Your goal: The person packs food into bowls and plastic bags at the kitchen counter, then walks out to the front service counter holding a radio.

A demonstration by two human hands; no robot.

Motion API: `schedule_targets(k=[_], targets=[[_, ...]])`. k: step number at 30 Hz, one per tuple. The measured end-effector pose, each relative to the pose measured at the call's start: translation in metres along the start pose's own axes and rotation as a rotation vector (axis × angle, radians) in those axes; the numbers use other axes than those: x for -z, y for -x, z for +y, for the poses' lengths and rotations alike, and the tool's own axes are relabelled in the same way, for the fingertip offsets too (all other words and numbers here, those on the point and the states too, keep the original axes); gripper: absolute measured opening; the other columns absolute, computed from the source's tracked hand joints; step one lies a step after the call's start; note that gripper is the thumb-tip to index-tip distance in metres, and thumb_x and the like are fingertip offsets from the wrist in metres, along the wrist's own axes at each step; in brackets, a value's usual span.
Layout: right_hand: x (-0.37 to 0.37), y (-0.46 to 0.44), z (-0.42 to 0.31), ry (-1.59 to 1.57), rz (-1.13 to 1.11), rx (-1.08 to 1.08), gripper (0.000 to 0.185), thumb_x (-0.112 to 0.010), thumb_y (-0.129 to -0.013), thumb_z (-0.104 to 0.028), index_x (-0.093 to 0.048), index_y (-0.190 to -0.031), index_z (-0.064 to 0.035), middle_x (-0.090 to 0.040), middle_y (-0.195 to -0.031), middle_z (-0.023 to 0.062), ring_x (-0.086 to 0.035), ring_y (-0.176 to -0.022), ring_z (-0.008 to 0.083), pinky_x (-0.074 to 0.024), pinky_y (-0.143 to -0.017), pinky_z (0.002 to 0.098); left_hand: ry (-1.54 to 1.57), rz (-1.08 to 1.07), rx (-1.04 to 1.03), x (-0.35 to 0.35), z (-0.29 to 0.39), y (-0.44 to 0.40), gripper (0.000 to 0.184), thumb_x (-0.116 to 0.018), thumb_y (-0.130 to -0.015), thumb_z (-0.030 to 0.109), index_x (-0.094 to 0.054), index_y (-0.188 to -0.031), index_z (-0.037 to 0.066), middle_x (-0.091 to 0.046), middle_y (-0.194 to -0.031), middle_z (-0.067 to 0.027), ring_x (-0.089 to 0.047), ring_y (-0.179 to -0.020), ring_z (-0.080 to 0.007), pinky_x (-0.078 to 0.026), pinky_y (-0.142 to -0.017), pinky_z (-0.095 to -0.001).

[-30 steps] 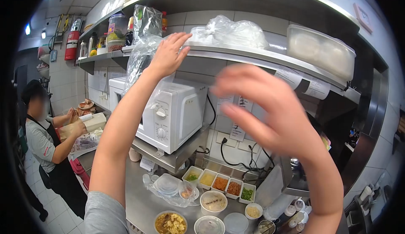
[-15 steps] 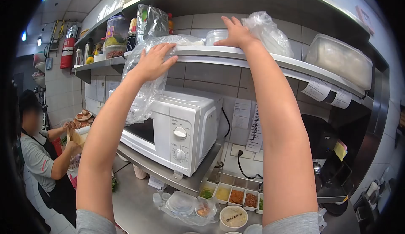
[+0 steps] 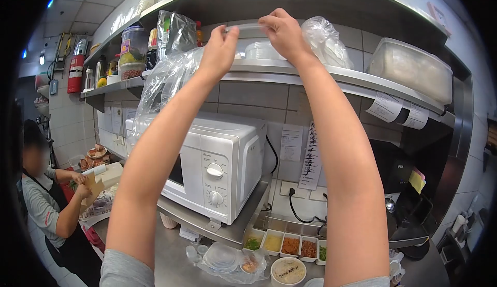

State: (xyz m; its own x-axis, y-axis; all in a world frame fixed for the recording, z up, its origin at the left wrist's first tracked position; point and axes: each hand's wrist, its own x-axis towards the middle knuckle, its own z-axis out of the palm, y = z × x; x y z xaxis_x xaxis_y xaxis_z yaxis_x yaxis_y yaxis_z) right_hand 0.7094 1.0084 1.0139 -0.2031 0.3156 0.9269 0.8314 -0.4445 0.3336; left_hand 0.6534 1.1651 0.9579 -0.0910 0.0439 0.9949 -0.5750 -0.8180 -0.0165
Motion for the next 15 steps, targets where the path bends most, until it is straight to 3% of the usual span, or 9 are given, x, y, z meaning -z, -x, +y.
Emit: schedule_targets(k=[2, 6, 8, 9, 10, 12, 14, 15], targets=[[0.004, 0.007, -0.007, -0.039, -0.022, 0.247, 0.023, -0.061, -0.079, -0.011, -0.061, -0.101, -0.0080, -0.052, -0.103, 0.0104, -0.055, -0.091, 0.0284, -0.0455, -0.078, 0.0328, 0.865, 0.118, 0.693, 0.003, 0.013, -0.005, 0.048, -0.050, -0.089, 0.027, -0.037, -0.119, -0.009, -0.053, -0.109, -0.0236, -0.054, -0.104, -0.0306, -0.047, -0.085, -0.0360], [0.011, 0.026, -0.026, 0.019, 0.024, 0.376, 0.030, -0.065, -0.077, -0.023, -0.061, -0.106, -0.0155, -0.050, -0.110, 0.0104, -0.050, -0.102, 0.0289, -0.0456, -0.081, 0.0364, 1.165, -0.001, 0.575, 0.022, 0.001, 0.002, 0.041, -0.049, -0.090, 0.017, -0.033, -0.119, -0.006, -0.054, -0.109, -0.0235, -0.058, -0.098, -0.0311, -0.053, -0.078, -0.0327], [0.017, 0.051, -0.043, 0.075, 0.041, 0.408, 0.043, -0.067, -0.075, -0.032, -0.056, -0.115, -0.0185, -0.044, -0.121, 0.0100, -0.042, -0.113, 0.0305, -0.0381, -0.092, 0.0410, 1.038, 0.057, 0.471, 0.041, 0.013, 0.019, 0.032, -0.050, -0.089, 0.009, -0.037, -0.115, -0.005, -0.056, -0.106, -0.0209, -0.062, -0.092, -0.0290, -0.056, -0.071, -0.0291], [0.021, 0.068, -0.052, -0.008, 0.031, 0.350, 0.053, -0.065, -0.076, -0.039, -0.050, -0.122, -0.0181, -0.041, -0.126, 0.0110, -0.036, -0.119, 0.0303, -0.0295, -0.099, 0.0422, 0.981, 0.016, 0.435, 0.054, 0.017, 0.031, 0.032, -0.050, -0.089, 0.011, -0.039, -0.115, -0.004, -0.059, -0.103, -0.0181, -0.063, -0.089, -0.0261, -0.055, -0.070, -0.0280], [0.026, 0.084, -0.062, -0.028, 0.010, 0.330, 0.053, -0.065, -0.076, -0.039, -0.050, -0.122, -0.0181, -0.041, -0.126, 0.0110, -0.036, -0.119, 0.0303, -0.0295, -0.099, 0.0422, 0.925, -0.041, 0.403, 0.068, 0.026, 0.046, 0.032, -0.051, -0.088, 0.011, -0.041, -0.115, -0.004, -0.060, -0.101, -0.0171, -0.063, -0.088, -0.0242, -0.054, -0.069, -0.0263], [0.037, 0.123, -0.083, -0.231, 0.259, 0.197, 0.051, -0.063, -0.078, -0.037, -0.049, -0.123, -0.0155, -0.037, -0.127, 0.0114, -0.031, -0.122, 0.0265, -0.0276, -0.099, 0.0393, 0.800, -0.163, 0.376, 0.098, 0.056, 0.085, 0.032, -0.054, -0.088, 0.014, -0.045, -0.114, -0.002, -0.062, -0.099, -0.0159, -0.064, -0.085, -0.0202, -0.051, -0.067, -0.0218], [0.056, 0.163, -0.112, -0.378, 0.347, -0.006, 0.047, -0.059, -0.083, -0.029, -0.047, -0.124, -0.0088, -0.047, -0.114, 0.0116, -0.046, -0.106, 0.0212, -0.0381, -0.088, 0.0333, 0.706, -0.294, 0.442, 0.125, 0.092, 0.132, 0.034, -0.055, -0.087, 0.013, -0.045, -0.115, -0.003, -0.063, -0.095, -0.0152, -0.065, -0.083, -0.0208, -0.051, -0.067, -0.0220], [0.064, 0.185, -0.139, -0.659, 0.213, -0.135, 0.048, -0.048, -0.090, -0.019, -0.033, -0.133, -0.0042, -0.039, -0.129, 0.0126, -0.043, -0.115, 0.0210, -0.0351, -0.093, 0.0321, 0.707, -0.346, 0.468, 0.134, 0.108, 0.161, 0.033, -0.054, -0.086, 0.011, -0.045, -0.114, -0.004, -0.063, -0.094, -0.0156, -0.065, -0.081, -0.0214, -0.052, -0.065, -0.0223]])
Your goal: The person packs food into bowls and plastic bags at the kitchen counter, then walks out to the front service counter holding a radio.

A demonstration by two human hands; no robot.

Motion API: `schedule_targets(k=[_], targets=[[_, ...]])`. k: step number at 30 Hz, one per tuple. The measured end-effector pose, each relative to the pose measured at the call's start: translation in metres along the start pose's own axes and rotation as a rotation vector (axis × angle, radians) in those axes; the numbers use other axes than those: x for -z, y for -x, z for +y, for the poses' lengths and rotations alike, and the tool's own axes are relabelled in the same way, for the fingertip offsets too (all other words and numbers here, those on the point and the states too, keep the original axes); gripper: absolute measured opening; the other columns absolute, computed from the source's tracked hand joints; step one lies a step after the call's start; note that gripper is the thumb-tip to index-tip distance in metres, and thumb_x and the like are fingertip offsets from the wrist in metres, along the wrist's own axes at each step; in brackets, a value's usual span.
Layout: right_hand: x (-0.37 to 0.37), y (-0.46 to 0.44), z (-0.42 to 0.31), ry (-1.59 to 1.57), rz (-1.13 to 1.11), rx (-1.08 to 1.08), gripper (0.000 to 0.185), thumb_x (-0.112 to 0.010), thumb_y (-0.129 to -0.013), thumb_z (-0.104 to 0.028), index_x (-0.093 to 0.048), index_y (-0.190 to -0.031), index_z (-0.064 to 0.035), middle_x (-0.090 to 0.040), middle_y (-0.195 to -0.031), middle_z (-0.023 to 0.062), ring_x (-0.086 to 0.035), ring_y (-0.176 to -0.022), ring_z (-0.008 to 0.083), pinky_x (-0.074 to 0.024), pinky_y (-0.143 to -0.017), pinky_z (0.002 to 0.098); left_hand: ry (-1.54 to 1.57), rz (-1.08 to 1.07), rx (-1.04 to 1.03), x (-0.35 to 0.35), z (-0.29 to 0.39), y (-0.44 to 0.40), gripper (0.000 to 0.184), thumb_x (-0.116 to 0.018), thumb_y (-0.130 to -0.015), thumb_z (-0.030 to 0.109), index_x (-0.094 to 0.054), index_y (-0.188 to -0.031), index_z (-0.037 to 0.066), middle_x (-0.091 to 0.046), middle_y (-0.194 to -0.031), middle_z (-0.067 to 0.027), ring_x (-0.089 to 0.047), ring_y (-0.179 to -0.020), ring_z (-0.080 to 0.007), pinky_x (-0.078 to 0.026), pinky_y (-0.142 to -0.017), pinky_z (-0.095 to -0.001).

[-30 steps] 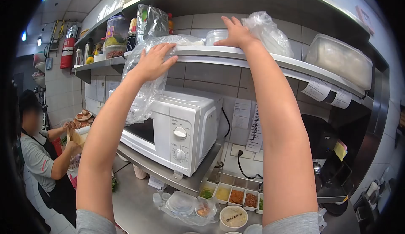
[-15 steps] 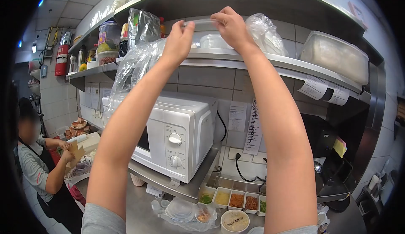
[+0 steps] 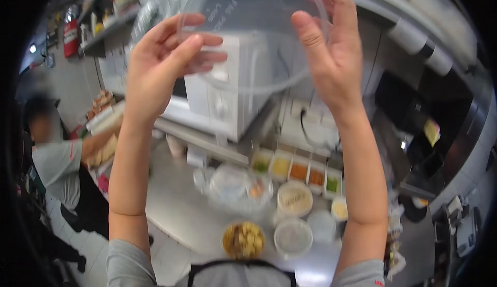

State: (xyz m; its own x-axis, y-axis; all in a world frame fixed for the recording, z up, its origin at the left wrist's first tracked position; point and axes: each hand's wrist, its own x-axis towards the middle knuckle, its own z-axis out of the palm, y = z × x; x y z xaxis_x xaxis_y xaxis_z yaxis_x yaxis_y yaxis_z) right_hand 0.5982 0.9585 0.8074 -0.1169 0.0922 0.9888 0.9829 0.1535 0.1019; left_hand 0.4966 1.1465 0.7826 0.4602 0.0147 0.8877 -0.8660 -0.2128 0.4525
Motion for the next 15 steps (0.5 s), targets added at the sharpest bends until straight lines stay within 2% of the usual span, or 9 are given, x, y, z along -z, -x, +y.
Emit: schedule_targets(k=[1, 3, 4, 6, 9, 10, 12, 14, 15], targets=[[0.006, 0.024, -0.020, -0.083, -0.071, -0.165, 0.046, -0.048, -0.090, -0.014, -0.034, -0.132, -0.0023, -0.051, -0.114, 0.0133, -0.054, -0.096, 0.0164, -0.0418, -0.080, 0.0263, 0.001, -0.037, 0.045, -0.010, -0.001, 0.033, 0.033, -0.054, -0.086, 0.010, -0.045, -0.114, -0.004, -0.064, -0.093, -0.0161, -0.065, -0.080, -0.0221, -0.052, -0.064, -0.0226], [0.020, 0.081, -0.035, -0.348, -0.156, -0.425, 0.042, -0.054, -0.088, -0.022, -0.046, -0.124, -0.0025, -0.055, -0.090, 0.0080, -0.054, -0.073, 0.0122, -0.0436, -0.066, 0.0234, 0.127, -0.014, 0.215, -0.029, -0.007, 0.096, 0.032, -0.054, -0.085, 0.007, -0.046, -0.114, -0.005, -0.064, -0.091, -0.0169, -0.066, -0.078, -0.0236, -0.053, -0.062, -0.0229], [0.025, 0.110, -0.043, -0.361, -0.165, -0.498, 0.042, -0.054, -0.088, -0.022, -0.046, -0.124, -0.0025, -0.055, -0.090, 0.0080, -0.054, -0.073, 0.0122, -0.0436, -0.066, 0.0234, 0.133, -0.029, 0.257, -0.034, -0.016, 0.124, 0.033, -0.057, -0.084, 0.007, -0.047, -0.113, -0.005, -0.064, -0.090, -0.0167, -0.066, -0.076, -0.0235, -0.053, -0.061, -0.0221], [0.034, 0.169, -0.060, -0.343, -0.086, -0.758, 0.038, -0.048, -0.091, -0.019, -0.045, -0.122, 0.0014, -0.051, -0.067, 0.0014, -0.043, -0.047, 0.0051, -0.0365, -0.047, 0.0181, 0.224, -0.130, 0.450, -0.033, -0.024, 0.175, 0.037, -0.059, -0.084, 0.012, -0.047, -0.116, -0.005, -0.061, -0.101, -0.0175, -0.063, -0.088, -0.0247, -0.052, -0.071, -0.0261], [0.058, 0.265, -0.074, -0.443, -0.034, -1.271, 0.037, -0.046, -0.092, -0.024, -0.047, -0.120, -0.0010, -0.045, -0.060, -0.0019, -0.037, -0.043, 0.0047, -0.0337, -0.043, 0.0193, 0.278, -0.068, 0.701, -0.022, -0.048, 0.244, 0.039, -0.053, -0.089, 0.023, -0.047, -0.120, -0.001, -0.057, -0.111, -0.0142, -0.060, -0.098, -0.0241, -0.049, -0.082, -0.0316], [0.064, 0.298, -0.080, -0.456, 0.005, -1.442, 0.037, -0.045, -0.092, -0.026, -0.048, -0.120, -0.0024, -0.044, -0.059, -0.0028, -0.035, -0.041, 0.0047, -0.0333, -0.042, 0.0194, 0.263, 0.045, 0.843, -0.015, -0.058, 0.269, 0.038, -0.050, -0.090, 0.026, -0.048, -0.119, 0.000, -0.058, -0.109, -0.0127, -0.060, -0.096, -0.0230, -0.049, -0.081, -0.0313], [0.066, 0.350, -0.105, -0.498, 0.032, -1.761, 0.033, -0.046, -0.092, -0.024, -0.049, -0.121, -0.0069, -0.046, -0.063, -0.0025, -0.040, -0.047, 0.0045, -0.0360, -0.046, 0.0191, 0.184, 0.244, 1.055, -0.008, -0.084, 0.321, 0.036, -0.047, -0.092, 0.027, -0.050, -0.117, 0.002, -0.059, -0.108, -0.0096, -0.060, -0.096, -0.0204, -0.048, -0.081, -0.0300], [0.051, 0.395, -0.132, -0.621, 0.073, -1.862, 0.028, -0.047, -0.091, -0.019, -0.054, -0.115, -0.0056, -0.052, -0.073, -0.0008, -0.051, -0.065, 0.0080, -0.0430, -0.059, 0.0209, 0.114, 0.327, 1.128, -0.013, -0.102, 0.363, 0.033, -0.046, -0.092, 0.027, -0.051, -0.115, 0.003, -0.059, -0.108, -0.0082, -0.059, -0.096, -0.0189, -0.047, -0.081, -0.0289], [0.042, 0.403, -0.137, -0.625, 0.077, -1.861, 0.028, -0.047, -0.091, -0.019, -0.054, -0.115, -0.0056, -0.052, -0.073, -0.0008, -0.051, -0.065, 0.0080, -0.0430, -0.059, 0.0209, 0.092, 0.350, 1.193, -0.017, -0.106, 0.379, 0.031, -0.046, -0.092, 0.026, -0.053, -0.114, 0.005, -0.059, -0.108, -0.0069, -0.059, -0.097, -0.0175, -0.046, -0.083, -0.0289]])
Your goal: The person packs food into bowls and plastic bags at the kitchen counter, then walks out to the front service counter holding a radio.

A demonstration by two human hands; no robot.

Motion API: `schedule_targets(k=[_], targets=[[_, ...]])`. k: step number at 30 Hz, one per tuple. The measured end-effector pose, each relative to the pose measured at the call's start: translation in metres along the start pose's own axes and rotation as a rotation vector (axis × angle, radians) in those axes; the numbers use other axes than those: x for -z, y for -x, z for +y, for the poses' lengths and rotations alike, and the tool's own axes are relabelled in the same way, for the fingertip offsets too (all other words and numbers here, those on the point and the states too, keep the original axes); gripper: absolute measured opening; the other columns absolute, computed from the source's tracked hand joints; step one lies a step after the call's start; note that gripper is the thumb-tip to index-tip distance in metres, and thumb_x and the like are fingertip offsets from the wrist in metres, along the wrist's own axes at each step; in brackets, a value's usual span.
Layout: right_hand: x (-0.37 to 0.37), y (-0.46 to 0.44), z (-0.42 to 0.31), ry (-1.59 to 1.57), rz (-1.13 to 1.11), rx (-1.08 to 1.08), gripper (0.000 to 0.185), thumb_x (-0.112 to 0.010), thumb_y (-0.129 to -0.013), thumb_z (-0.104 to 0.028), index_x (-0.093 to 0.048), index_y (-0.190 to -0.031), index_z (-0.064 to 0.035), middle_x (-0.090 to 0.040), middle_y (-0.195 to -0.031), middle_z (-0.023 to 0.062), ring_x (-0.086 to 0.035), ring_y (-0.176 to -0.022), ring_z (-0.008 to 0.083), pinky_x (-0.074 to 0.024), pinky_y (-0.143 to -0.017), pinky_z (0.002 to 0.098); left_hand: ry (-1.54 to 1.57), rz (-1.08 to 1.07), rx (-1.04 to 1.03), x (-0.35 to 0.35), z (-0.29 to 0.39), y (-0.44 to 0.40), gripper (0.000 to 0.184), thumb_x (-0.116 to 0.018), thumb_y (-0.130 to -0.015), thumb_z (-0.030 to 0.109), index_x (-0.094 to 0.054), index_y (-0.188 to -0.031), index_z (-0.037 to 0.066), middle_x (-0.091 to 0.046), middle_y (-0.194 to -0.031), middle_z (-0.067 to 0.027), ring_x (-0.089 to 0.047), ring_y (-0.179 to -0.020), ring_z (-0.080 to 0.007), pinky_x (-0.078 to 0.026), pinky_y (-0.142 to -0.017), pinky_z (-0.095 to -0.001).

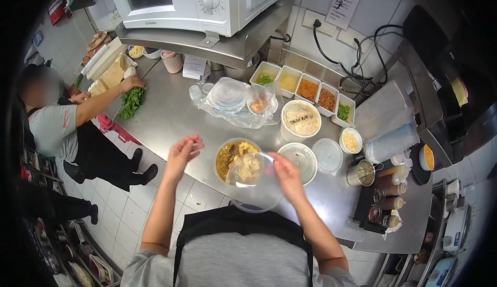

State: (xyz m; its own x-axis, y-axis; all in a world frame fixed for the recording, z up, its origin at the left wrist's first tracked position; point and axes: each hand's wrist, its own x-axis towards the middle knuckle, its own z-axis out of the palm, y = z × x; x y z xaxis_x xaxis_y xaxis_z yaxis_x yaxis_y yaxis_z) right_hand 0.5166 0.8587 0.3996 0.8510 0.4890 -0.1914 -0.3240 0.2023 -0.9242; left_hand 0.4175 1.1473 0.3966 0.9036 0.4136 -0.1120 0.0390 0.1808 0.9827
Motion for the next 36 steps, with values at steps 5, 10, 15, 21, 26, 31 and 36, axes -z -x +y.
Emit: schedule_targets(k=[5, 10, 15, 21, 26, 31, 36], targets=[[-0.012, -0.031, 0.027, 0.556, 0.001, 0.409, 0.026, -0.045, -0.091, -0.013, -0.057, -0.108, 0.0023, -0.055, -0.115, 0.0119, -0.048, -0.111, 0.0212, -0.0343, -0.095, 0.0291, -0.022, 0.071, 0.043, -0.020, -0.043, 0.003, 0.028, -0.046, -0.092, 0.023, -0.056, -0.112, 0.005, -0.060, -0.106, -0.0064, -0.056, -0.100, -0.0136, -0.043, -0.082, -0.0265], [-0.021, -0.058, 0.046, 0.642, 0.067, 0.289, 0.027, -0.043, -0.091, -0.013, -0.056, -0.110, 0.0008, -0.058, -0.113, 0.0151, -0.054, -0.105, 0.0241, -0.0384, -0.091, 0.0297, -0.080, 0.151, -0.059, -0.047, -0.053, -0.002, 0.031, -0.045, -0.092, 0.024, -0.055, -0.111, 0.002, -0.059, -0.108, -0.0092, -0.053, -0.104, -0.0172, -0.040, -0.088, -0.0292], [-0.029, -0.057, 0.057, 0.890, 0.083, 0.475, 0.032, -0.037, -0.090, -0.011, -0.050, -0.116, 0.0042, -0.055, -0.113, 0.0222, -0.052, -0.107, 0.0340, -0.0383, -0.092, 0.0368, -0.848, 0.131, -0.610, -0.075, -0.046, -0.001, 0.039, -0.053, -0.083, 0.012, -0.045, -0.118, -0.003, -0.049, -0.118, -0.0225, -0.045, -0.112, -0.0373, -0.036, -0.095, -0.0407], [-0.045, -0.049, 0.049, 1.007, -0.017, 0.637, 0.039, -0.036, -0.086, -0.008, -0.042, -0.121, 0.0077, -0.042, -0.123, 0.0287, -0.041, -0.115, 0.0410, -0.0321, -0.098, 0.0420, -1.311, 0.076, -0.524, -0.089, -0.042, 0.022, 0.063, -0.043, -0.086, 0.043, -0.030, -0.133, 0.003, -0.021, -0.142, -0.0166, -0.021, -0.132, -0.0316, -0.021, -0.099, -0.0582], [-0.048, -0.047, 0.043, 1.130, -0.098, 0.614, 0.043, -0.039, -0.087, -0.010, -0.036, -0.127, 0.0060, -0.033, -0.132, 0.0271, -0.036, -0.119, 0.0403, -0.0294, -0.100, 0.0409, -1.272, 0.000, -0.561, -0.086, -0.037, 0.026, 0.061, -0.041, -0.087, 0.042, -0.029, -0.134, 0.004, -0.020, -0.143, -0.0158, -0.022, -0.131, -0.0312, -0.022, -0.099, -0.0573], [-0.038, -0.057, 0.047, 1.104, -0.178, 0.499, 0.052, -0.045, -0.086, -0.016, -0.029, -0.131, 0.0043, -0.025, -0.137, 0.0261, -0.027, -0.125, 0.0418, -0.0240, -0.102, 0.0448, -1.278, 0.003, -0.530, -0.087, -0.041, 0.020, 0.062, -0.040, -0.088, 0.042, -0.027, -0.134, 0.002, -0.022, -0.142, -0.0162, -0.023, -0.131, -0.0315, -0.022, -0.100, -0.0557], [-0.042, -0.052, 0.039, 1.311, -0.234, 0.409, 0.046, -0.036, -0.092, -0.023, -0.036, -0.126, 0.0078, -0.032, -0.130, 0.0317, -0.028, -0.122, 0.0428, -0.0246, -0.102, 0.0442, -1.287, -0.009, -0.522, -0.086, -0.040, 0.017, 0.063, -0.040, -0.088, 0.042, -0.027, -0.133, 0.000, -0.023, -0.142, -0.0164, -0.024, -0.131, -0.0308, -0.024, -0.100, -0.0536]])
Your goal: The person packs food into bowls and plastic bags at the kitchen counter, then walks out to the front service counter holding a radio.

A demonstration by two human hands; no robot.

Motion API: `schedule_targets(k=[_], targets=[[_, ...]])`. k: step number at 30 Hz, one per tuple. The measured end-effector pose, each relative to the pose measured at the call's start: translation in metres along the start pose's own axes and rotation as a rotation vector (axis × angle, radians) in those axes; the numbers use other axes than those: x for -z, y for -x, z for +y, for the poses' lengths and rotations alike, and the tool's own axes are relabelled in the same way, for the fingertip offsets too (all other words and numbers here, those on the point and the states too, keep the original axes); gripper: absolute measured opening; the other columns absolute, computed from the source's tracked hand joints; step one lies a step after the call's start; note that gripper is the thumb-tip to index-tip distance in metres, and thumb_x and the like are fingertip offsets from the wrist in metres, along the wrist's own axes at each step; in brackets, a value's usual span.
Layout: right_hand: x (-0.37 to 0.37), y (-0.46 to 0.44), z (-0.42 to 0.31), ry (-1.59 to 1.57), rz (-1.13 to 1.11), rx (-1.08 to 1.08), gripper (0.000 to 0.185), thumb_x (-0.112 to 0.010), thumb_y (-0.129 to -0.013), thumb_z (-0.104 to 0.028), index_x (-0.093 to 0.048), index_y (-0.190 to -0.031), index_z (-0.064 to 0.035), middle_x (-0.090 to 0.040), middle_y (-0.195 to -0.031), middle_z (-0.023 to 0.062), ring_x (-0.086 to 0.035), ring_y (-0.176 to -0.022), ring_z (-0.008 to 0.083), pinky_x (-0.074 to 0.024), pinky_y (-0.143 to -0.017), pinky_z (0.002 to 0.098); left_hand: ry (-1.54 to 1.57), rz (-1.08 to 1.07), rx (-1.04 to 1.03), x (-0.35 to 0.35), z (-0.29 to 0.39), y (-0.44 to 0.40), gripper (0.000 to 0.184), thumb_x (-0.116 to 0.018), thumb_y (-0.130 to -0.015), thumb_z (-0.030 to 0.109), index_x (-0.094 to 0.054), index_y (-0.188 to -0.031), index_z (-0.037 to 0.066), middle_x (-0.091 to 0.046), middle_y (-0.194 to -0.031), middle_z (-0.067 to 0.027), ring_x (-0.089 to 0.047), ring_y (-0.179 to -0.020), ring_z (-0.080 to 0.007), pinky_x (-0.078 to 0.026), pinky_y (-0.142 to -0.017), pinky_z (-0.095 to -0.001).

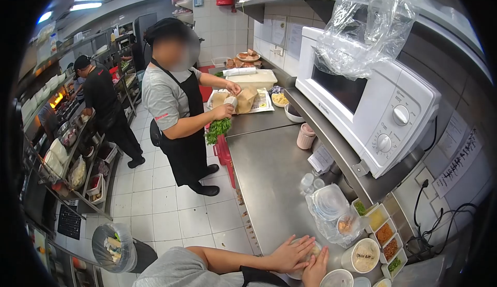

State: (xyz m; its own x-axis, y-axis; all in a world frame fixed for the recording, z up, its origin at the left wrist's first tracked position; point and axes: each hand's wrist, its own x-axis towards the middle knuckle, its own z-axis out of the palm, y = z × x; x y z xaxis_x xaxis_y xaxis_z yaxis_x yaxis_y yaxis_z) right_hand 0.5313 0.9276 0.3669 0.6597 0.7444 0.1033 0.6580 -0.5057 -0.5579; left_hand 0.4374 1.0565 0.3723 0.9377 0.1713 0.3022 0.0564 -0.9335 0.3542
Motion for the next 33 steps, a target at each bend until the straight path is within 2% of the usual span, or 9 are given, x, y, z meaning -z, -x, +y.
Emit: schedule_targets(k=[4, 7, 9, 13, 18, 20, 23, 26, 33], targets=[[0.010, 0.005, -0.025, -0.078, 0.054, -0.059, 0.047, -0.036, -0.092, -0.024, -0.036, -0.126, 0.0089, -0.030, -0.130, 0.0332, -0.026, -0.123, 0.0449, -0.0228, -0.103, 0.0439, 0.226, 0.079, 0.042, -0.014, -0.013, -0.002, 0.053, -0.046, -0.086, 0.026, -0.033, -0.131, 0.002, -0.028, -0.139, -0.0176, -0.029, -0.128, -0.0317, -0.027, -0.100, -0.0507], [0.006, 0.015, -0.025, 0.126, 0.371, 0.087, 0.031, -0.045, -0.089, -0.015, -0.048, -0.113, 0.0053, -0.047, -0.115, 0.0276, -0.046, -0.107, 0.0377, -0.0379, -0.092, 0.0427, 0.469, 0.160, 0.128, -0.040, -0.043, -0.008, 0.048, -0.047, -0.083, 0.010, -0.037, -0.129, 0.002, -0.036, -0.133, -0.0186, -0.034, -0.125, -0.0337, -0.028, -0.101, -0.0460], [0.018, 0.036, -0.029, 0.007, 0.229, 0.025, 0.058, -0.047, -0.085, -0.025, -0.029, -0.132, 0.0030, -0.022, -0.139, 0.0243, -0.020, -0.128, 0.0417, -0.0175, -0.104, 0.0472, 0.626, 0.145, 0.163, -0.054, -0.053, -0.009, 0.049, -0.043, -0.079, -0.002, -0.040, -0.127, 0.003, -0.042, -0.129, -0.0186, -0.036, -0.123, -0.0355, -0.028, -0.102, -0.0422], [0.038, 0.083, -0.009, 0.271, 0.385, -0.193, 0.084, -0.066, -0.069, -0.046, -0.030, -0.136, -0.0094, -0.007, -0.144, 0.0237, -0.003, -0.130, 0.0475, -0.0098, -0.097, 0.0623, 0.605, 0.033, 0.053, -0.037, -0.063, -0.012, 0.051, -0.038, -0.077, -0.006, -0.043, -0.126, 0.006, -0.043, -0.129, -0.0173, -0.033, -0.125, -0.0358, -0.027, -0.103, -0.0419], [0.032, 0.122, 0.024, 0.387, 0.356, -0.658, 0.101, -0.080, -0.053, -0.041, -0.029, -0.137, -0.0165, 0.003, -0.145, 0.0221, -0.005, -0.130, 0.0461, -0.0144, -0.100, 0.0584, 0.678, -0.190, 0.034, -0.011, -0.055, -0.021, 0.039, -0.033, -0.088, 0.003, -0.048, -0.123, 0.011, -0.040, -0.134, -0.0093, -0.026, -0.130, -0.0323, -0.015, -0.104, -0.0522], [0.025, 0.119, 0.044, 0.010, 0.660, -0.432, 0.096, -0.084, -0.051, -0.022, -0.036, -0.134, -0.0130, -0.015, -0.142, 0.0230, -0.027, -0.126, 0.0402, -0.0294, -0.100, 0.0465, 0.738, -0.211, 0.050, -0.012, -0.052, -0.026, 0.037, -0.033, -0.089, 0.003, -0.051, -0.119, 0.012, -0.039, -0.136, -0.0048, -0.021, -0.132, -0.0330, -0.012, -0.103, -0.0565], [0.016, 0.119, 0.059, -0.286, 0.598, -0.481, 0.087, -0.081, -0.051, -0.007, -0.043, -0.129, -0.0111, -0.037, -0.132, 0.0216, -0.048, -0.112, 0.0300, -0.0417, -0.091, 0.0340, 0.796, -0.230, 0.026, -0.015, -0.044, -0.025, 0.036, -0.034, -0.088, 0.003, -0.052, -0.118, 0.013, -0.039, -0.136, -0.0048, -0.020, -0.133, -0.0328, -0.010, -0.104, -0.0556], [0.014, 0.121, 0.067, -0.254, 0.680, -0.398, 0.077, -0.075, -0.058, 0.004, -0.045, -0.128, -0.0065, -0.052, -0.120, 0.0149, -0.054, -0.104, 0.0208, -0.0447, -0.087, 0.0308, 0.837, -0.232, -0.002, -0.021, -0.034, -0.022, 0.036, -0.035, -0.088, 0.003, -0.052, -0.118, 0.013, -0.038, -0.136, -0.0060, -0.021, -0.132, -0.0326, -0.010, -0.103, -0.0561], [0.051, 0.130, 0.053, -0.731, 0.867, -0.439, 0.068, -0.073, -0.061, 0.007, -0.048, -0.123, -0.0003, -0.052, -0.117, 0.0113, -0.052, -0.106, 0.0192, -0.0447, -0.089, 0.0299, 0.963, -0.200, -0.049, -0.038, -0.004, -0.009, 0.034, -0.036, -0.087, 0.002, -0.050, -0.118, 0.005, -0.043, -0.131, -0.0134, -0.028, -0.128, -0.0343, -0.021, -0.104, -0.0426]])
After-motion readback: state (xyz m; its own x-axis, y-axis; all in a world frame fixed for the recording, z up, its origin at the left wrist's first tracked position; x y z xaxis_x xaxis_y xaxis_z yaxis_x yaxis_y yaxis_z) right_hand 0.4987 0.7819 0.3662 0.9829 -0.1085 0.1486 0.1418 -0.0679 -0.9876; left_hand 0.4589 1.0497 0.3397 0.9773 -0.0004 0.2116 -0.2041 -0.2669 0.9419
